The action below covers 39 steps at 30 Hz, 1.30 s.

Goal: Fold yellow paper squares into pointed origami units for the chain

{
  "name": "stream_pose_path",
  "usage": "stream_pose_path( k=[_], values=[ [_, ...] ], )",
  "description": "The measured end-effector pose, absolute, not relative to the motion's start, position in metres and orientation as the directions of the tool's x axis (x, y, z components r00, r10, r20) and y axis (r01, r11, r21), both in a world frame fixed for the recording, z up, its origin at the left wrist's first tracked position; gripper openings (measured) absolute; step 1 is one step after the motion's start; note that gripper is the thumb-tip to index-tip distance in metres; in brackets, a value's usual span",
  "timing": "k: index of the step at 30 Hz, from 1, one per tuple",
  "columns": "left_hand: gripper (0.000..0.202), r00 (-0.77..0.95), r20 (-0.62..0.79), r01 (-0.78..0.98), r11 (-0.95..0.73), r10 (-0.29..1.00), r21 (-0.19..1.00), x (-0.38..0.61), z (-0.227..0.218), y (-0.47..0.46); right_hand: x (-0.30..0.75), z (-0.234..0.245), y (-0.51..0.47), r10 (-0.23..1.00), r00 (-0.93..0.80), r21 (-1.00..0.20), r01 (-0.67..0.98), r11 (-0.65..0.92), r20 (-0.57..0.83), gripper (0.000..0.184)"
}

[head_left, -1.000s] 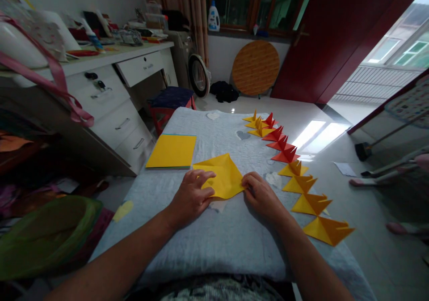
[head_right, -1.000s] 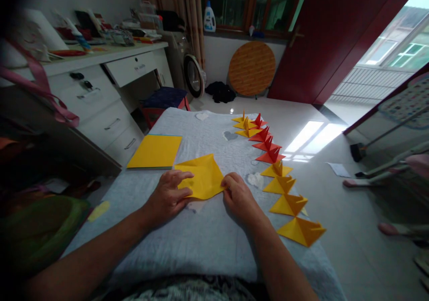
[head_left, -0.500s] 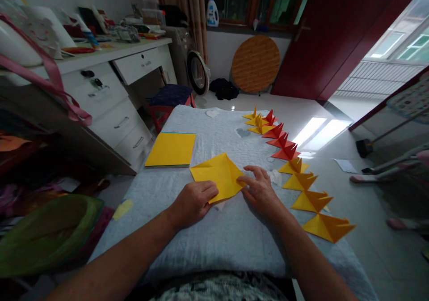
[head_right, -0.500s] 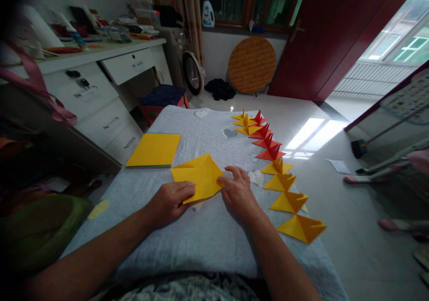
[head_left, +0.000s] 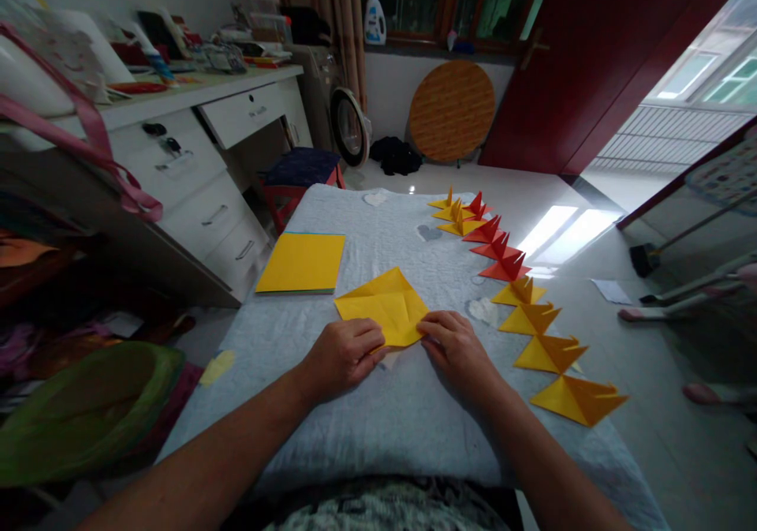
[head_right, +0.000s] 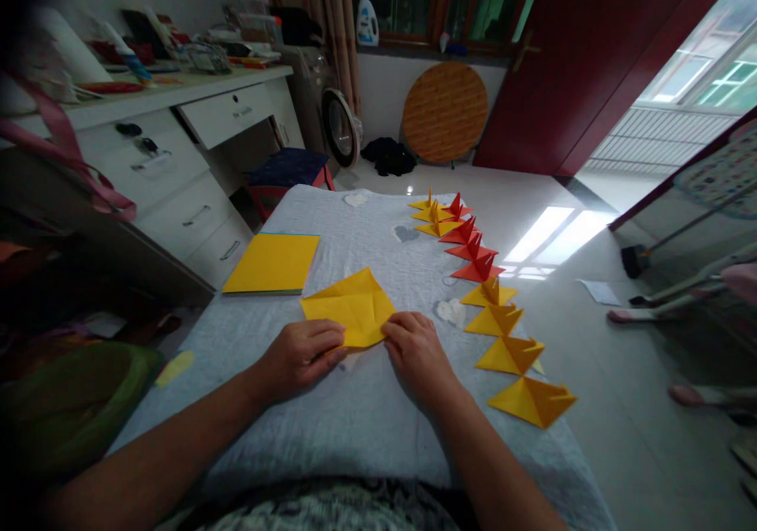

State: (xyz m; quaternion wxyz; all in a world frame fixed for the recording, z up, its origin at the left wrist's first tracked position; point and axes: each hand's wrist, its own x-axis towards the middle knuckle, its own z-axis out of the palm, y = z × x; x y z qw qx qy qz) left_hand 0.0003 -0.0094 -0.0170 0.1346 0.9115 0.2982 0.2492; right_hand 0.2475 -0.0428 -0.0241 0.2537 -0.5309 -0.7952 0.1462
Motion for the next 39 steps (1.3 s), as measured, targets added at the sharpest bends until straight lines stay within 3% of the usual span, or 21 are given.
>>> stream_pose_path(
  k=[6,9,12,15,17,21,25,29,39],
  values=[
    [0.013,0.723,0.373,0.513,-0.813,0.582,0.274,-0.010,-0.016,-0.006,0.252,-0.031,-0.035,0.924,-0.265,-0.568,0.730,0.380,0.277,0.019],
    [0.012,0.755,0.330,0.540,-0.823,0.567,0.178,-0.017,-0.016,-0.005,0.252,-0.031,-0.035,0.921,-0.261,-0.576,0.721,0.384,0.288,0.019],
    [0.012,0.765,0.253,0.571,-0.806,0.592,0.158,-0.019,-0.014,-0.003,0.252,-0.030,-0.035,0.923,-0.255,-0.584,0.716,0.381,0.289,0.018],
    [0.013,0.736,0.214,0.596,-0.765,0.642,0.244,-0.018,-0.012,-0.002,0.251,-0.030,-0.034,0.925,-0.256,-0.578,0.725,0.376,0.280,0.018],
    [0.014,0.691,0.218,0.597,-0.715,0.689,0.363,-0.016,-0.011,-0.001,0.250,-0.031,-0.033,0.927,-0.255,-0.569,0.734,0.371,0.275,0.017],
    [0.024,0.543,0.143,0.575,-0.491,0.827,0.654,-0.014,-0.014,0.002,0.249,-0.032,-0.032,0.935,-0.238,-0.558,0.753,0.350,0.264,0.014],
    [0.019,0.422,0.070,0.521,-0.305,0.904,0.797,-0.009,-0.019,0.004,0.248,-0.033,-0.031,0.939,-0.230,-0.560,0.757,0.337,0.254,0.012],
    [0.022,0.340,0.068,0.525,-0.250,0.938,0.814,-0.002,-0.018,0.002,0.248,-0.032,-0.031,0.947,-0.215,-0.580,0.750,0.318,0.240,0.013],
    [0.021,0.220,0.014,0.691,-0.166,0.975,0.704,0.004,-0.017,0.000,0.249,-0.033,-0.027,0.974,-0.120,-0.599,0.771,0.214,0.193,0.011]
  ],
)
